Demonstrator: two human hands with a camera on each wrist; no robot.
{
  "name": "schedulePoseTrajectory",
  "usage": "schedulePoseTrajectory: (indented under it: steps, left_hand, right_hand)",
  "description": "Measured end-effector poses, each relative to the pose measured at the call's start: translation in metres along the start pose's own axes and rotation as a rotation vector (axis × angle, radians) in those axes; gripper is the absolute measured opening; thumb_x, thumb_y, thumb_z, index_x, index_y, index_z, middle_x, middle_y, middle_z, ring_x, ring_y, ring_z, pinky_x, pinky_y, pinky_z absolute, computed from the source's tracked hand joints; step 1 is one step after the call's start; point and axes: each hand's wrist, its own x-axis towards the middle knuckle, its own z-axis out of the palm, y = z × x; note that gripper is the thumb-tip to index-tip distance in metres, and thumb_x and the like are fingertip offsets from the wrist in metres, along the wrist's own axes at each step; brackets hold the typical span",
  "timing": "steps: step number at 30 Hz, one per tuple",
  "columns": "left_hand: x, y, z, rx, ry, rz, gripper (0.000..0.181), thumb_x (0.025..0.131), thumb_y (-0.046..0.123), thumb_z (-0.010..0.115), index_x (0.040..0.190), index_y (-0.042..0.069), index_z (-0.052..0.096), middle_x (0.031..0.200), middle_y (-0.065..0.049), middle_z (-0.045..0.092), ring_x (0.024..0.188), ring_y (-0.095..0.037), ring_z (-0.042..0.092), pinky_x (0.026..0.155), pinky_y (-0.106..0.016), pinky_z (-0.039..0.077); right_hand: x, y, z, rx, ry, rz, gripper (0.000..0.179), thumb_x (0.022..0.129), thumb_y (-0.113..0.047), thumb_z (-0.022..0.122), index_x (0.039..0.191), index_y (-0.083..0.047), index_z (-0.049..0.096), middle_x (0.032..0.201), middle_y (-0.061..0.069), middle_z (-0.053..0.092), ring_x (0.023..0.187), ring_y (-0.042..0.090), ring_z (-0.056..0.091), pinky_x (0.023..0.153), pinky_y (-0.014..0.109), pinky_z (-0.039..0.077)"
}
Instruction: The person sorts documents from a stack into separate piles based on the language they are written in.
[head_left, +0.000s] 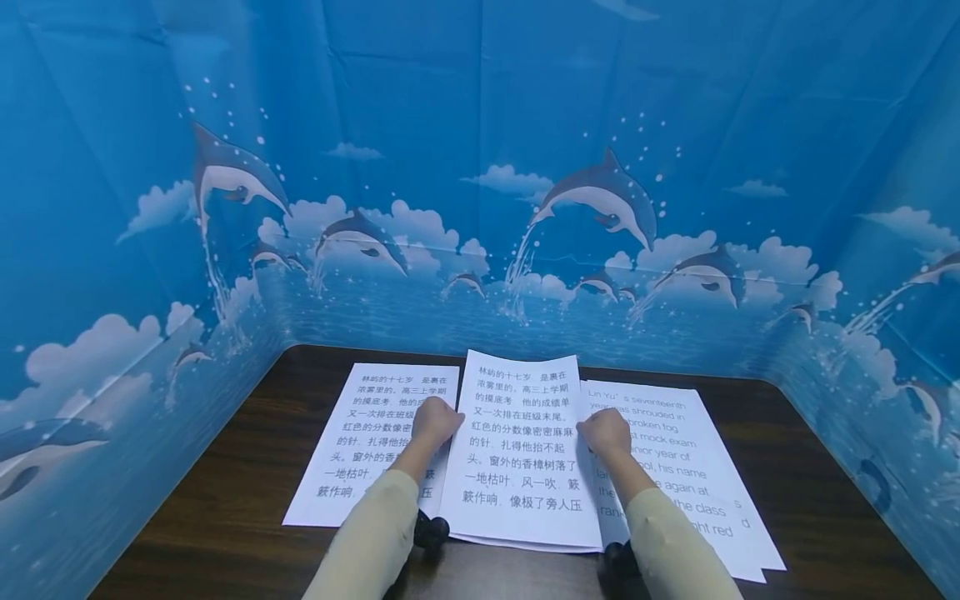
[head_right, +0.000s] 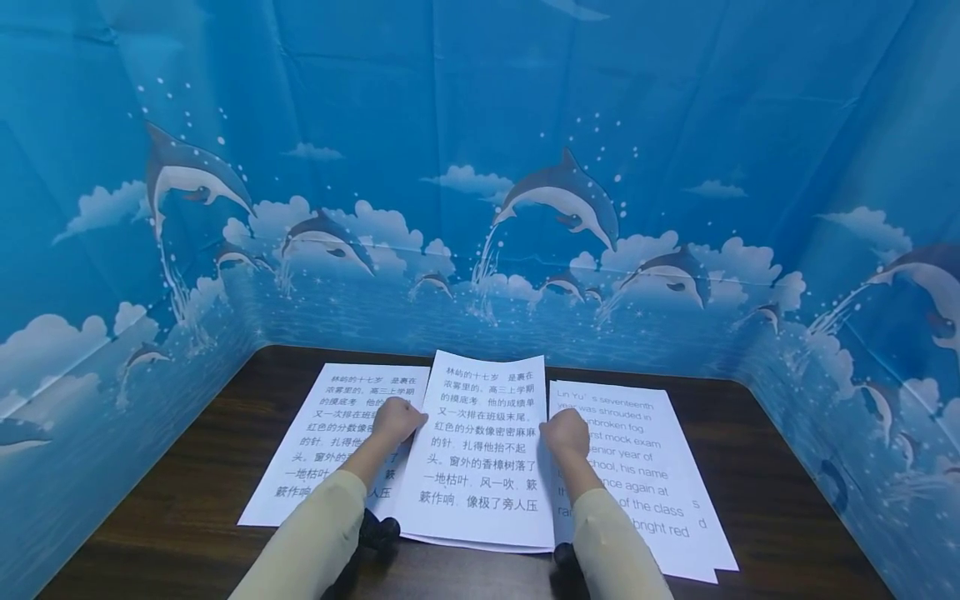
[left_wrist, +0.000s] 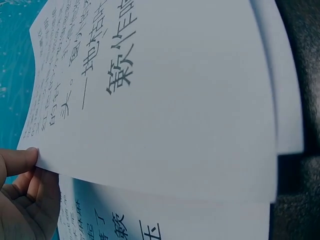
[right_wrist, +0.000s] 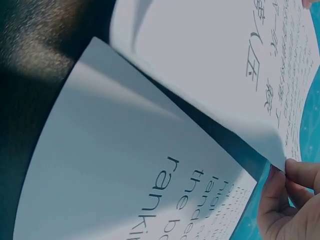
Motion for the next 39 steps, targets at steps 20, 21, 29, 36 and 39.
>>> schedulePoseTrajectory:
  steps: [20,21,29,36,39]
  left_hand:
    - [-0.004,0.017,-0.016,-0.004,-0.015,-0.059,0.012,0.083,0.010,0.046,0.080,0.000,0.052,0.065,-0.010,0.050,0.053,-0.015,0.047,0.044,-0.022,0.037]
    - [-0.002,0.016,-0.016,-0.013,-0.015,-0.064,0.013,0.084,0.010,0.044,0.080,0.001,0.052,0.066,-0.010,0.050,0.054,-0.015,0.047,0.044,-0.022,0.037]
    - [0.005,0.011,-0.022,-0.078,-0.020,-0.062,0.018,0.085,0.011,0.041,0.080,0.000,0.054,0.072,-0.011,0.051,0.061,-0.019,0.050,0.048,-0.024,0.042]
    - [0.007,0.006,-0.041,-0.101,-0.020,-0.047,0.017,0.084,0.009,0.044,0.087,-0.003,0.056,0.079,-0.012,0.052,0.071,-0.022,0.053,0.051,-0.026,0.045]
    - [0.009,0.000,-0.052,-0.113,-0.012,-0.059,0.018,0.082,0.007,0.046,0.093,-0.004,0.055,0.083,-0.013,0.052,0.075,-0.023,0.053,0.052,-0.026,0.046]
  right_hand:
    - [0.016,-0.010,0.006,0.098,-0.018,0.045,0.014,0.080,-0.017,0.057,0.077,-0.003,0.058,0.074,0.009,0.053,0.063,0.020,0.054,0.049,0.025,0.041]
    - [0.020,-0.009,0.009,0.112,-0.024,0.051,0.014,0.080,-0.017,0.057,0.079,-0.003,0.058,0.077,0.010,0.054,0.063,0.021,0.054,0.049,0.023,0.041]
    - [0.030,-0.009,0.017,0.212,-0.054,0.047,0.012,0.080,-0.009,0.051,0.083,0.000,0.059,0.086,0.014,0.052,0.071,0.026,0.054,0.049,0.022,0.042]
    - [-0.001,-0.038,0.001,0.300,-0.141,0.033,0.022,0.083,-0.005,0.048,0.100,0.006,0.056,0.094,0.018,0.051,0.076,0.023,0.053,0.047,0.018,0.040]
    - [-0.003,-0.045,0.003,0.344,-0.165,0.018,0.025,0.085,-0.005,0.046,0.105,0.007,0.054,0.095,0.019,0.051,0.076,0.024,0.053,0.051,0.021,0.043]
